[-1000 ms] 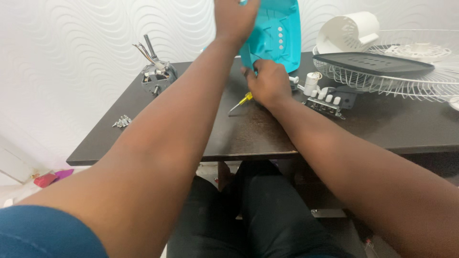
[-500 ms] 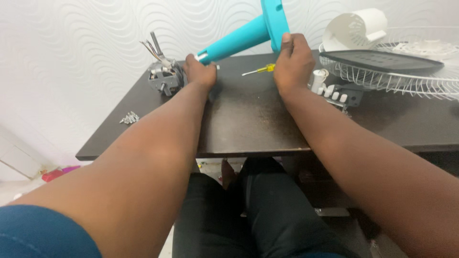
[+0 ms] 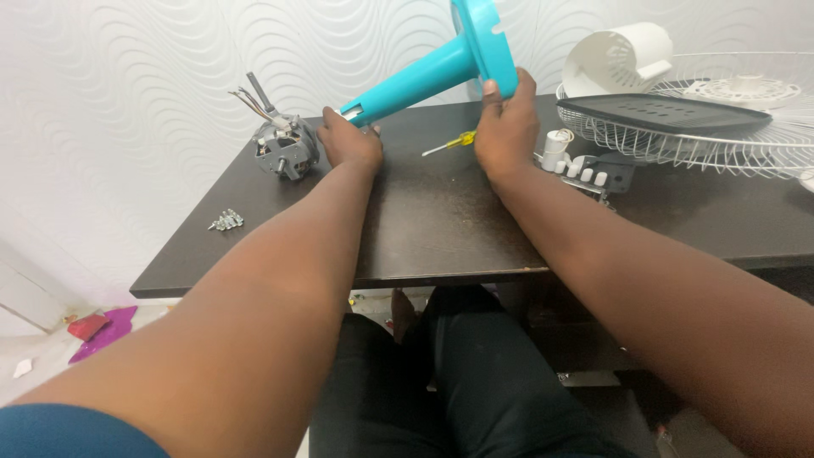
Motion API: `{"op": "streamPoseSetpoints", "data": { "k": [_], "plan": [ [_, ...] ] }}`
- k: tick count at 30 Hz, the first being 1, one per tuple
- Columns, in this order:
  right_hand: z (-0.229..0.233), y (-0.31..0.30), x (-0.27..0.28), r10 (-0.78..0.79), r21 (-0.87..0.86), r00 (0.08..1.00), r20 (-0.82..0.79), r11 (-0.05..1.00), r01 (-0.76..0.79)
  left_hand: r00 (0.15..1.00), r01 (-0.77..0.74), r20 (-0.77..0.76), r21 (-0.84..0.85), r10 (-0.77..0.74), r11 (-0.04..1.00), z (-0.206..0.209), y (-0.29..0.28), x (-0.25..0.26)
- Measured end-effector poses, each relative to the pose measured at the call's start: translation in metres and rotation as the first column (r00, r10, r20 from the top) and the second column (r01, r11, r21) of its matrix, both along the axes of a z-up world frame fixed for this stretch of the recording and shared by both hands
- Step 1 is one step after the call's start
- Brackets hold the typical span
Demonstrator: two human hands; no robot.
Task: The person uses a screwdriver to remove screws and detach internal components from a teal fan housing, including a white cylindrical part and a black switch assembly. The person then reattaches the white cylindrical part and places the switch assembly on the table.
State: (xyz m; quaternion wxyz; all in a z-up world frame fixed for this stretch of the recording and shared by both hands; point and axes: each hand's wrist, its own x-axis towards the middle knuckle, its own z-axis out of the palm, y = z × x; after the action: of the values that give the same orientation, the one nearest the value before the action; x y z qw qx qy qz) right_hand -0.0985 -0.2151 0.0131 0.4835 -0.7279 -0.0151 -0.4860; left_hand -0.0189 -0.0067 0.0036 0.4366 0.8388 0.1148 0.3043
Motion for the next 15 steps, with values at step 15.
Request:
{"op": "streamPoseSetpoints", "data": {
  "k": [15],
  "plan": [
    [-0.007, 0.003, 0.0, 0.162, -0.037, 0.98, -0.118, 0.985, -0.168, 0.988, -0.022, 0.156, 0.121, 0.003, 0.992, 0.008, 0.001, -0.027]
  ]
}}
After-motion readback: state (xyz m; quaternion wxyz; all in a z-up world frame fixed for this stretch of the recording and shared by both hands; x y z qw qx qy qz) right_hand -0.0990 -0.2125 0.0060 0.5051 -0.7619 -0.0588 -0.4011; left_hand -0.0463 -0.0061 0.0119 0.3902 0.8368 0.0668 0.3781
